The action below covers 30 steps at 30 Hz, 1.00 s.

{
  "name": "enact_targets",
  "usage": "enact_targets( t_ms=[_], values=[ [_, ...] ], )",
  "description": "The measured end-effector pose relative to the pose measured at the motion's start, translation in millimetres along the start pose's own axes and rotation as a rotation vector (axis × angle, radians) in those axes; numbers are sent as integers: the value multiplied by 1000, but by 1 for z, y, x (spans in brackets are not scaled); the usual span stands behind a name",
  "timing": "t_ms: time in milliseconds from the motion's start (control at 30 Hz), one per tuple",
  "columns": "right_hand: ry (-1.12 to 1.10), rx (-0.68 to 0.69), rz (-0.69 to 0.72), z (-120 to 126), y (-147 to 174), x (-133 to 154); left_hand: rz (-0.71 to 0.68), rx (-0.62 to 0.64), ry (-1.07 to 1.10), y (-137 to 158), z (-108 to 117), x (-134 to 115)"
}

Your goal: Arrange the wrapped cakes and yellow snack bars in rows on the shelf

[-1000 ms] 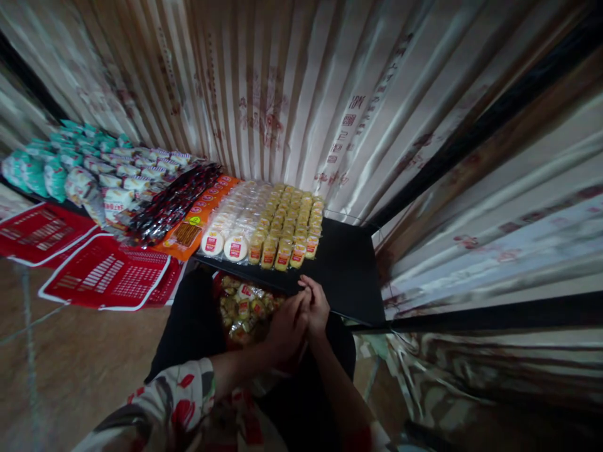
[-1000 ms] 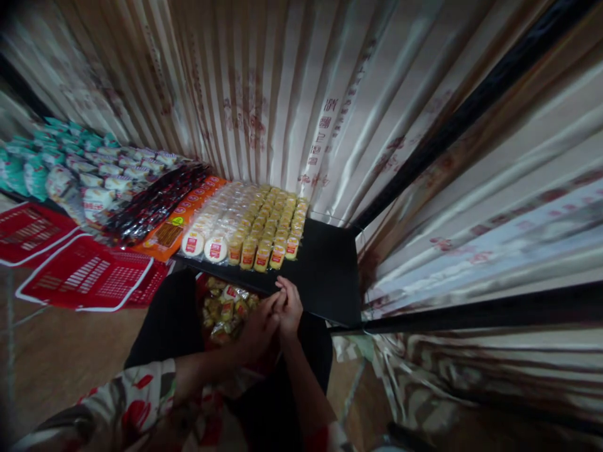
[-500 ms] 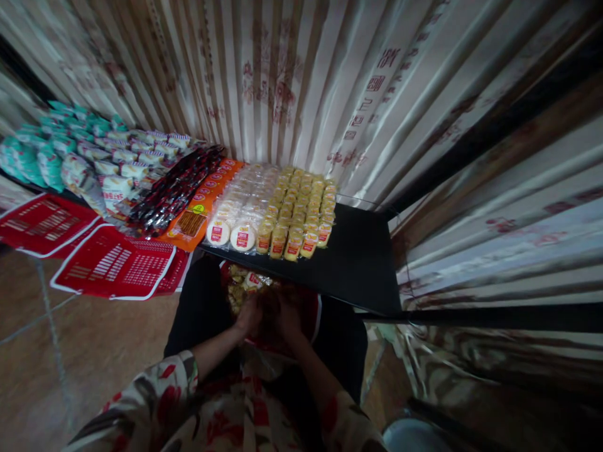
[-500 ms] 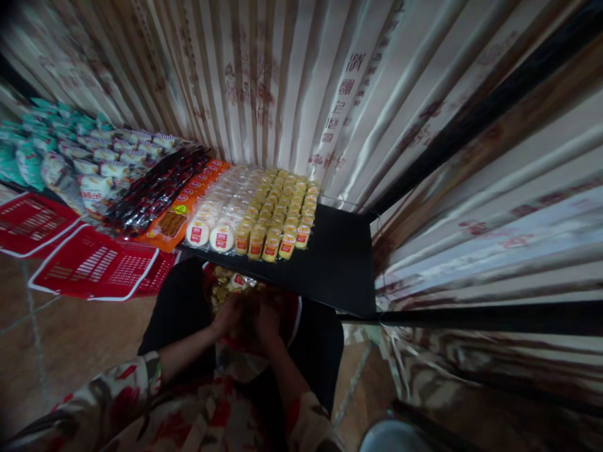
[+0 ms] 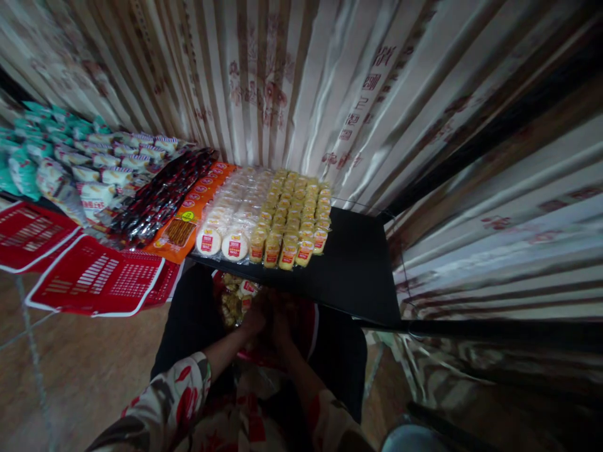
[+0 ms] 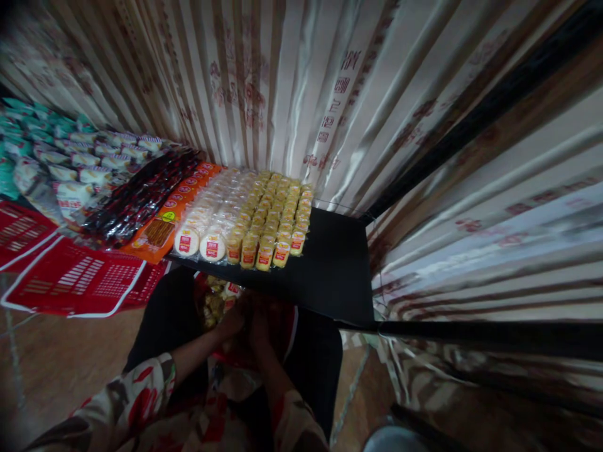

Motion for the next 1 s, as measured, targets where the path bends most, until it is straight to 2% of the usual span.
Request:
enact_targets(
  t_ms=[67, 133, 233, 333, 433, 533, 667, 800, 900, 1000],
  values=[
    [94, 84, -89, 1, -2, 0, -13, -35, 26, 1, 3, -2],
    [153, 141, -120, 7, -2, 5, -32, -80, 48, 2, 7, -5],
    [122, 149, -60, 23, -3, 19, -85, -116, 69, 5, 11, -10],
    [90, 127, 7, 44, -1, 30, -179, -83, 38, 10, 13, -16],
    [61, 122, 87, 66, 0, 39, -190, -61, -45, 17, 17, -17],
    [6, 119, 127, 86, 3, 46, -195, -62, -33, 25, 25, -19],
    [-155, -19, 97, 115, 8, 48, -239, -35, 135, 40, 40, -30],
    [-396, -198, 10, 142, 14, 45, -233, -112, 273, 51, 59, -50],
    [-530, -283, -95, 155, 16, 40, -252, -160, 351, 57, 72, -74],
    [-670, -302, -188, 162, 13, 37, -266, -186, 451, 58, 80, -102]
  ],
)
Point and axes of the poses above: each hand's wrist, its own y-axis away from the middle knuckle, its own z-axis out of the back of the hand, x = y × z, the point moved 4 cm from there along -y, towards the middle knuckle, and after that the axes turned 14 degrees about -x, right-handed, at the moved point
